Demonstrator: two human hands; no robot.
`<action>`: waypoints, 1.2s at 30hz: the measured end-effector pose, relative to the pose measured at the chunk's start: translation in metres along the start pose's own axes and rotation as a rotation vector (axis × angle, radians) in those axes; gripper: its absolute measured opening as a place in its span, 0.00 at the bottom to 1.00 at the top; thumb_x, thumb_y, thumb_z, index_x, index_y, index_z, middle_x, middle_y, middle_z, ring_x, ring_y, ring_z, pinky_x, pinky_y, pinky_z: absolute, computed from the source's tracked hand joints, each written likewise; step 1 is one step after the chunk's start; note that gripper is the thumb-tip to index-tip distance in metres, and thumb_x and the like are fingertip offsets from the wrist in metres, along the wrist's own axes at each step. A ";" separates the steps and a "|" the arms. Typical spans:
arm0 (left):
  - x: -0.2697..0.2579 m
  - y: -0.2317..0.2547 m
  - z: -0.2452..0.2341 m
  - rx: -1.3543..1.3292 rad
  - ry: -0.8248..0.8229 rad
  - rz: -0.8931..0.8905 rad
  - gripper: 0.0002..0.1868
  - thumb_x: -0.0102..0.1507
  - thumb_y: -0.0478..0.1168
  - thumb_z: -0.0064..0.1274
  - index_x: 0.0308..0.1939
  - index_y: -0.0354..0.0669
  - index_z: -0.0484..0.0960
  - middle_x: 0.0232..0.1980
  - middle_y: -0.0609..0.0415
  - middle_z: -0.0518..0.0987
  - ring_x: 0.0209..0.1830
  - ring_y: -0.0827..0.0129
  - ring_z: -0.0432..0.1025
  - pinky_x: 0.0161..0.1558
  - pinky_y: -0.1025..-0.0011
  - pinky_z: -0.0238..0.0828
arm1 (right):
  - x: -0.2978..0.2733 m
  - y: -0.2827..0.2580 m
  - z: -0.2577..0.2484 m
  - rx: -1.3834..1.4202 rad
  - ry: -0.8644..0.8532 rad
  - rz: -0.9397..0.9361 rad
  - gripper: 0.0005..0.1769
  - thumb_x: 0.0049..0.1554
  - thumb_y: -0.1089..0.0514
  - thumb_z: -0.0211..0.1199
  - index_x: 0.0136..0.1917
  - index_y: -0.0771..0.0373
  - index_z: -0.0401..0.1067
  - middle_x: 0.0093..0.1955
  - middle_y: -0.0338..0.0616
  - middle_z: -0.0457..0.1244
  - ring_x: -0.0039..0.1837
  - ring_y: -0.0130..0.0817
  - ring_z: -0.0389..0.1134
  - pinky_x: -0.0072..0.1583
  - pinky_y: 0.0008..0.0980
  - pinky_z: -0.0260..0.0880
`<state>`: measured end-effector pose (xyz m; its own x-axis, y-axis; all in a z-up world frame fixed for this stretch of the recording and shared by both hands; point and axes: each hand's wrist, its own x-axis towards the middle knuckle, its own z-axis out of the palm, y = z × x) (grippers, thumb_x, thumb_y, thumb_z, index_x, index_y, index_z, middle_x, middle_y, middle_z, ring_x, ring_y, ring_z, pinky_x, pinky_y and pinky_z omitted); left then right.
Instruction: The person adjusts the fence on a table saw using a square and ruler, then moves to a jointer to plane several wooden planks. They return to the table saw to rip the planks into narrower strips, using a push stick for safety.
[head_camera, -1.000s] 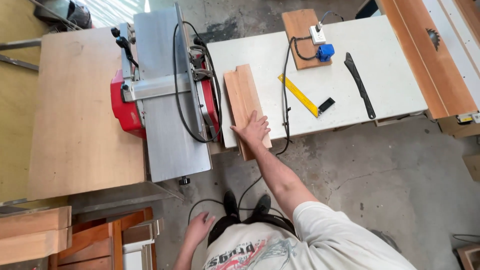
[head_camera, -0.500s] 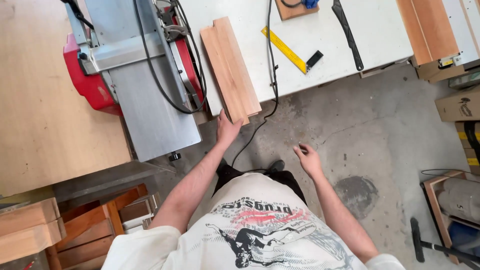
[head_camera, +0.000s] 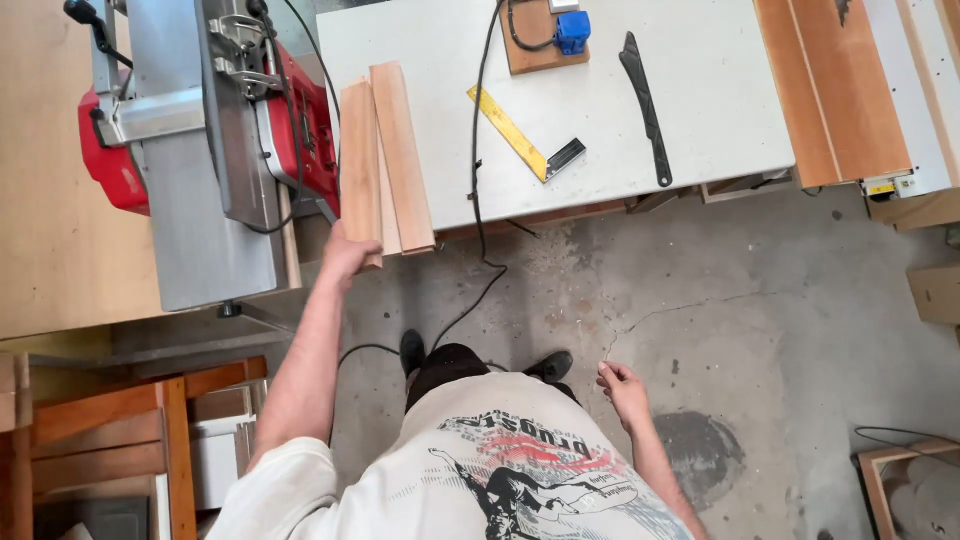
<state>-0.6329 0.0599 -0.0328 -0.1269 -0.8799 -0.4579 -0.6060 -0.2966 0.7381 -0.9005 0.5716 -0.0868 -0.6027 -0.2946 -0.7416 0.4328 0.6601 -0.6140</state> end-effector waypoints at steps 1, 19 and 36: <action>-0.029 0.019 0.000 0.001 0.017 -0.004 0.48 0.46 0.38 0.71 0.69 0.44 0.68 0.60 0.31 0.75 0.58 0.40 0.75 0.42 0.50 0.82 | 0.004 -0.007 -0.021 -0.004 -0.017 -0.004 0.28 0.61 0.48 0.67 0.66 0.70 0.73 0.62 0.66 0.67 0.62 0.53 0.71 0.60 0.41 0.72; -0.213 0.207 0.315 -0.993 -0.972 0.115 0.53 0.52 0.24 0.66 0.79 0.45 0.57 0.73 0.43 0.68 0.65 0.61 0.72 0.58 0.69 0.78 | 0.077 -0.339 -0.114 0.375 -0.509 -0.609 0.33 0.69 0.49 0.53 0.80 0.68 0.51 0.70 0.65 0.62 0.66 0.49 0.69 0.66 0.41 0.71; -0.170 0.385 0.537 -0.641 -0.845 0.172 0.31 0.72 0.55 0.48 0.74 0.44 0.64 0.64 0.47 0.75 0.59 0.66 0.74 0.58 0.69 0.74 | 0.182 -0.430 -0.244 0.568 -0.133 -0.735 0.51 0.54 0.64 0.70 0.84 0.56 0.48 0.78 0.56 0.54 0.75 0.42 0.56 0.75 0.49 0.57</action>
<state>-1.2665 0.2944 0.0629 -0.8223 -0.4595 -0.3358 -0.0343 -0.5489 0.8352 -1.3599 0.4023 0.1080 -0.7883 -0.6038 -0.1181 0.2572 -0.1489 -0.9548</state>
